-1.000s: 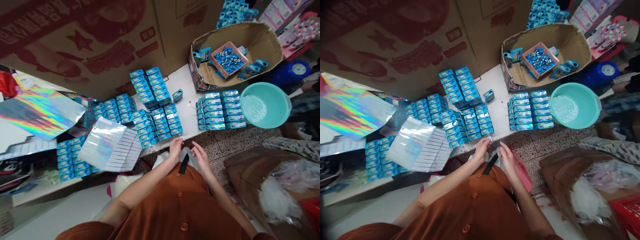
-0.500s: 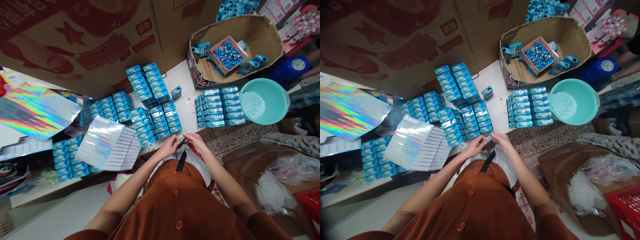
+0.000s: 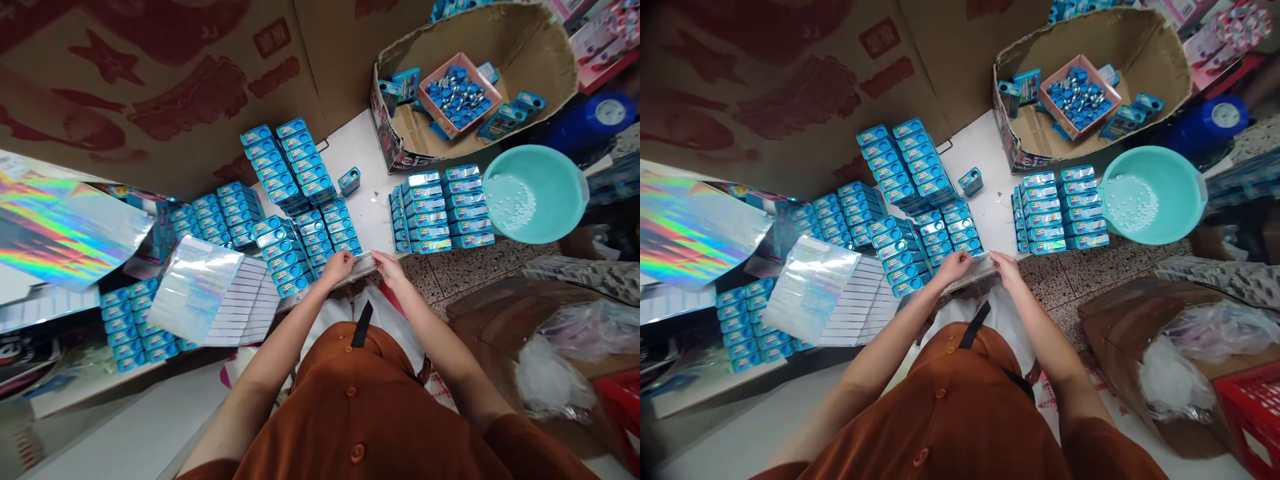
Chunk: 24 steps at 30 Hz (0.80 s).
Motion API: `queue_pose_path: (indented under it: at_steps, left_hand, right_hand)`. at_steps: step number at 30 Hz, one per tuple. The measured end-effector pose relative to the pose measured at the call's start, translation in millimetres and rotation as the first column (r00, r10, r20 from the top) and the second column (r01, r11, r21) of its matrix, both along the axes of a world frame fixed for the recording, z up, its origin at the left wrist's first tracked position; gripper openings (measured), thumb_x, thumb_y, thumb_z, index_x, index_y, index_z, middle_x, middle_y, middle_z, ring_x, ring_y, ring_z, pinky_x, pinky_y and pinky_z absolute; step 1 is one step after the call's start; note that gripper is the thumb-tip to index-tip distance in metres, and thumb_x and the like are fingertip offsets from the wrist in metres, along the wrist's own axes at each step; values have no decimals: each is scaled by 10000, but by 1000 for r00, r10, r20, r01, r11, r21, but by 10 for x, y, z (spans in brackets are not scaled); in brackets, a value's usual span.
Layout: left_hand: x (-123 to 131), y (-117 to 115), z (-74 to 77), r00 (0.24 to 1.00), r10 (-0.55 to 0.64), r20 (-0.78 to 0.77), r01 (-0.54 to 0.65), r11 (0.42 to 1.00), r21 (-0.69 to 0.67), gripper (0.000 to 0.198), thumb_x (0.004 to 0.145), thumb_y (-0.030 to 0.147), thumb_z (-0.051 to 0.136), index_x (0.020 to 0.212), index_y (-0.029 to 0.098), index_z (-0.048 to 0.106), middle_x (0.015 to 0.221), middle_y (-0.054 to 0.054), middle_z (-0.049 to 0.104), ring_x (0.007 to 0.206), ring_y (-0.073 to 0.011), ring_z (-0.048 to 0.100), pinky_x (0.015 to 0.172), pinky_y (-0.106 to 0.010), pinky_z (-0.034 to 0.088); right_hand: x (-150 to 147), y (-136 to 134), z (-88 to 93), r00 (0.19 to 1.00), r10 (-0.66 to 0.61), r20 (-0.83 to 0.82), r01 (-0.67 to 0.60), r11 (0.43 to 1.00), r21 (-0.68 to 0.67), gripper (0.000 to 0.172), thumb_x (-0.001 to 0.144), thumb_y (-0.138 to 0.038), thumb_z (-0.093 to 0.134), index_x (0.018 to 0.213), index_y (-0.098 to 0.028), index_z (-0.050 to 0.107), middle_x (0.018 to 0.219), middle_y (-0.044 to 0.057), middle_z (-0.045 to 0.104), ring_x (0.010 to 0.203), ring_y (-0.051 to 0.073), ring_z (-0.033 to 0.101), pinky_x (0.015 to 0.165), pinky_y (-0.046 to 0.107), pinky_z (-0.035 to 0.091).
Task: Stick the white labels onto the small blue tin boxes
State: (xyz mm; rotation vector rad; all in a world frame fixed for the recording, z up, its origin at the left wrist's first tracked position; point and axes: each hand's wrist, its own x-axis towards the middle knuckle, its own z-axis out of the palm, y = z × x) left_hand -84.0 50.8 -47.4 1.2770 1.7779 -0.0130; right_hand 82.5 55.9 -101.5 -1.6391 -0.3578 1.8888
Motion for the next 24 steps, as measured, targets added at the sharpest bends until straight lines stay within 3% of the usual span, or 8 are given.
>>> queue_pose_path:
  at_steps: [4, 9, 24]
  left_hand:
    - [-1, 170, -109, 991, -101, -83, 95, 992, -82, 229, 867, 307, 450, 880, 180, 640, 916, -76, 701, 848, -220, 624, 686, -280, 412]
    - [-12, 196, -198, 969, -184, -163, 165, 979, -122, 273, 866, 304, 429, 910, 161, 658, 976, -128, 696, 933, -267, 618, 762, -320, 407]
    - [-16, 195, -123, 957, -223, -186, 208, 973, -99, 268, 884, 310, 419, 909, 185, 655, 969, -95, 701, 918, -239, 618, 751, -298, 405]
  right_hand:
    - [-63, 35, -219, 999, -50, -5, 49, 996, -70, 241, 547, -298, 812, 730, -191, 698, 627, -33, 655, 530, 72, 535, 541, 210, 432]
    - [-132, 44, -373, 997, -73, -26, 69, 989, -129, 192, 576, -260, 794, 714, -183, 685, 602, -34, 648, 524, 81, 547, 527, 211, 437]
    - [-164, 45, -449, 995, -98, -33, 93, 988, -127, 185, 571, -270, 787, 681, -180, 669, 585, -33, 631, 546, 91, 559, 597, 235, 450]
